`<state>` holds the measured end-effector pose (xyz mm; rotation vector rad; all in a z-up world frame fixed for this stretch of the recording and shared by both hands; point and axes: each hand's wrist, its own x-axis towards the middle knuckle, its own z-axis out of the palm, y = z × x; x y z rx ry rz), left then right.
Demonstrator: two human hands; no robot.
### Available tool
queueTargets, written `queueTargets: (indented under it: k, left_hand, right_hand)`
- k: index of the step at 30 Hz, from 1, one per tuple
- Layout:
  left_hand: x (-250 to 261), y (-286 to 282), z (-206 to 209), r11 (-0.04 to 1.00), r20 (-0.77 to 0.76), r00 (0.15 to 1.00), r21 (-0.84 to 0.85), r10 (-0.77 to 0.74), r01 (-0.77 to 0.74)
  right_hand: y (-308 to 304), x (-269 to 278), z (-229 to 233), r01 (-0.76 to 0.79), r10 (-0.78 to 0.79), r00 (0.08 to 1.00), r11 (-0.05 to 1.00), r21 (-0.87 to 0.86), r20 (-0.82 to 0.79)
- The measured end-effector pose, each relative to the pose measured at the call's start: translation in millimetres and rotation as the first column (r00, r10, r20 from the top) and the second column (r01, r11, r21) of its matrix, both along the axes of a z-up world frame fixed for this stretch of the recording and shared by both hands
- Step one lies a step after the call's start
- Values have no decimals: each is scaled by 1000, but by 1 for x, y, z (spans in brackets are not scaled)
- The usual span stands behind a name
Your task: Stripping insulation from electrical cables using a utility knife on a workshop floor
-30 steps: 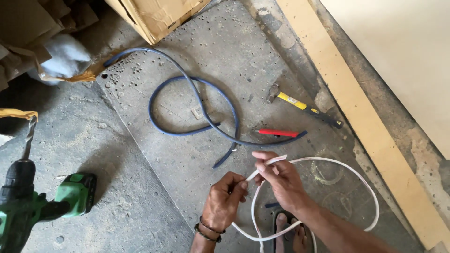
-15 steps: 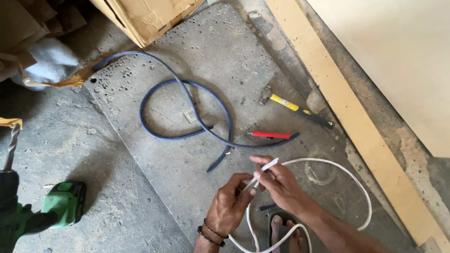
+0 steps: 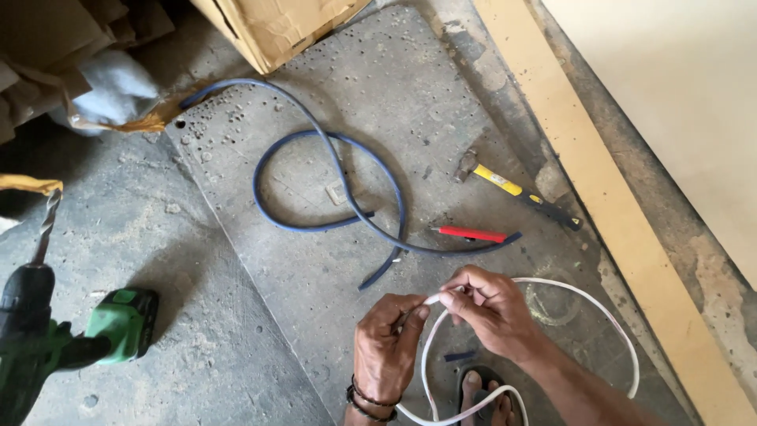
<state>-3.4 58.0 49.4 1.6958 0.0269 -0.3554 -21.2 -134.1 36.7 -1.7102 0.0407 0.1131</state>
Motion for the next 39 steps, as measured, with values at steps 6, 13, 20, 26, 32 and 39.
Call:
queueTargets:
  k: [6,13,20,26,32,39]
  left_hand:
    - [-3,6,5,1000,-10,1000,-11,-30,29]
    - [6,0,19,977,62,984,-121,-169,176]
    - [9,-6,32,953,-62,965,-186,-256,240]
    - [7,-8,30,742,-65,885,-575,-461,344]
    - [4,-3,20,543,-172,800,-812,-575,216]
    - [6,-1,24,598,-135,803,-740,-580,307]
  right_hand:
    - [-17,7,16,-122,178,976,925,361,-127]
    - [-18,8,34,-38,31,999,959,280,28]
    - [-18,-3,73,-27,19,998,992,125,67]
    - [-13,-11,77,-49,17,998,859,509,67]
    - [-7,-14,82,-58,22,998,769,636,64]
    - [-3,-17,86,-3,-41,997,811,586,62]
